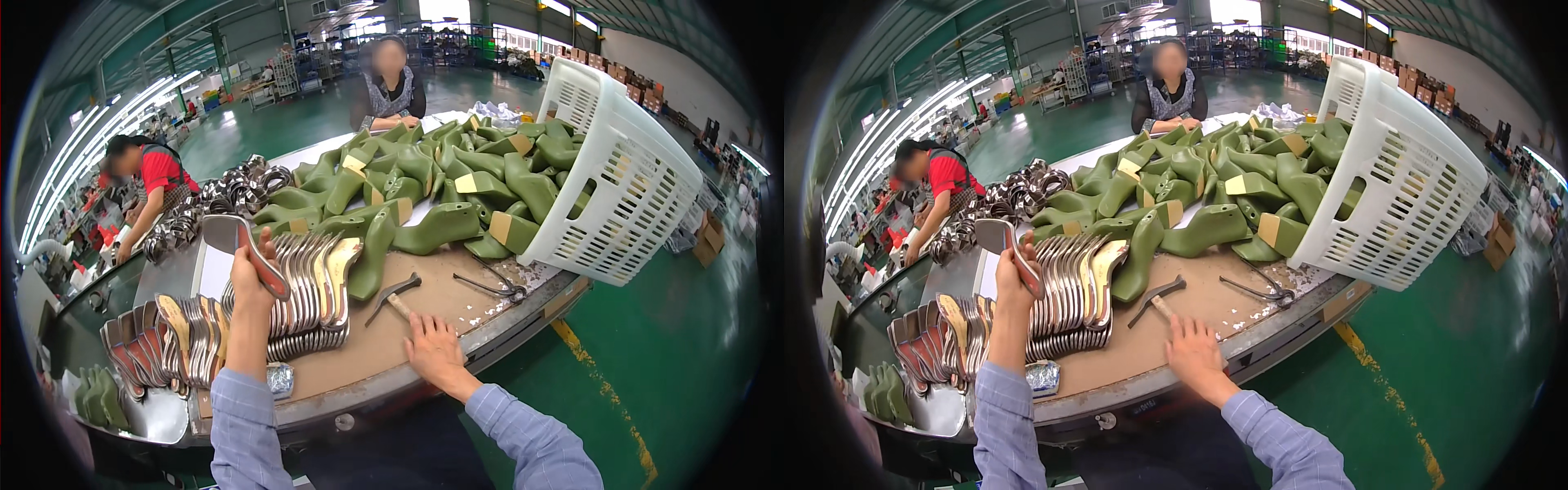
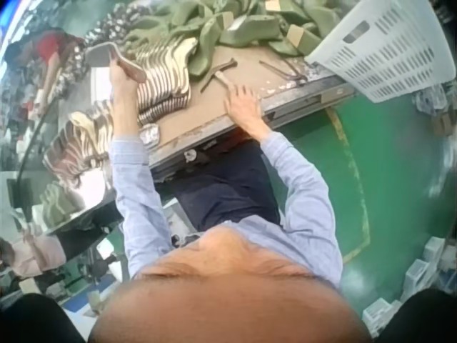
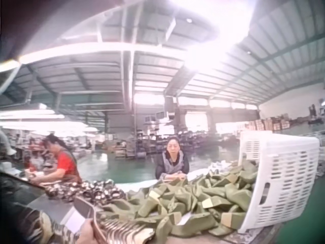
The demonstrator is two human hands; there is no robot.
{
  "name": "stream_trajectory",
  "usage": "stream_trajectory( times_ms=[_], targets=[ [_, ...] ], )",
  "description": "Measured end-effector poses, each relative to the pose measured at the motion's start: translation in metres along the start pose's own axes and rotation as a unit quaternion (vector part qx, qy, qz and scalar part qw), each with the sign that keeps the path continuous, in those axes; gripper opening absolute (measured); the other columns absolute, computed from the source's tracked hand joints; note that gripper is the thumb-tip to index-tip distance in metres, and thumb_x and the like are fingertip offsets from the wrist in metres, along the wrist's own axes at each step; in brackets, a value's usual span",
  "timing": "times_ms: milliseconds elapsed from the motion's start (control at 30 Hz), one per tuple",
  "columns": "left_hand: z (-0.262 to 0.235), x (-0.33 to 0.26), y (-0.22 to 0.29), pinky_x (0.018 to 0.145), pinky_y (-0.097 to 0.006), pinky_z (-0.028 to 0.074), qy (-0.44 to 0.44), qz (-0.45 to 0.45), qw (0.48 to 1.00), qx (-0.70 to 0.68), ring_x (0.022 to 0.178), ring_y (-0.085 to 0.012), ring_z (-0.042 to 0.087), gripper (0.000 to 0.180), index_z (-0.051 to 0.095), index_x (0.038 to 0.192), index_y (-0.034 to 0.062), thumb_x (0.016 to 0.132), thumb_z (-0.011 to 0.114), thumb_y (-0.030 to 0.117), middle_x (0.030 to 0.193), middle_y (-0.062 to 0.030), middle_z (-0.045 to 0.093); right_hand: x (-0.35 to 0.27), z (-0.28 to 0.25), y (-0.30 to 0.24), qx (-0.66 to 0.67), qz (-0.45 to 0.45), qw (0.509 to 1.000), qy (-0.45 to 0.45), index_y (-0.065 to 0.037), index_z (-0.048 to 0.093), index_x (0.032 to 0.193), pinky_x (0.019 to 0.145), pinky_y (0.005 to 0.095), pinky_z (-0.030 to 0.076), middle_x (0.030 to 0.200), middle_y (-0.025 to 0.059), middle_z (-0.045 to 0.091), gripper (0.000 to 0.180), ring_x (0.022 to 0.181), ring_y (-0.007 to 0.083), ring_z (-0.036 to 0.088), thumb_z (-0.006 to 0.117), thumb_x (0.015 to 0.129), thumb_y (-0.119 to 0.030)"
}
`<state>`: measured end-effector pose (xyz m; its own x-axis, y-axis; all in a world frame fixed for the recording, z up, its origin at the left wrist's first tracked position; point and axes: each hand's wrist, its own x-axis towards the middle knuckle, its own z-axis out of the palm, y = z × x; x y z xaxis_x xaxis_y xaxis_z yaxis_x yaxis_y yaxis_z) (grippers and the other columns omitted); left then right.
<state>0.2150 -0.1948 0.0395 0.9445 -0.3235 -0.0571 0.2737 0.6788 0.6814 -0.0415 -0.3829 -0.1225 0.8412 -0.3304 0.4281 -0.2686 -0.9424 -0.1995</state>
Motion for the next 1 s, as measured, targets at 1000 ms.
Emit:
stream_trajectory(
  times_ms=[1000],
  targets=[
    [-0.200, -0.361, -0.052, 0.075, -0.043, 0.061, 0.093, -0.156, 0.983, -0.005, 0.097, -0.0328, 0.070, 0.046, 0.043, 0.140, 0.0052, 0.103, 0.046, 0.033, 0.125, -0.0156, 0.062, 0.063, -0.152, -0.042, 0.398, -0.027, 0.883, -0.246, -0.003, 0.052, 0.137, 0.094, 0.0375, 0.052, 0.120, 0.0116, 0.066, 0.074, 0.108, 0.0213, 0.064, 0.085, 0.072, -0.017]
  ],
)
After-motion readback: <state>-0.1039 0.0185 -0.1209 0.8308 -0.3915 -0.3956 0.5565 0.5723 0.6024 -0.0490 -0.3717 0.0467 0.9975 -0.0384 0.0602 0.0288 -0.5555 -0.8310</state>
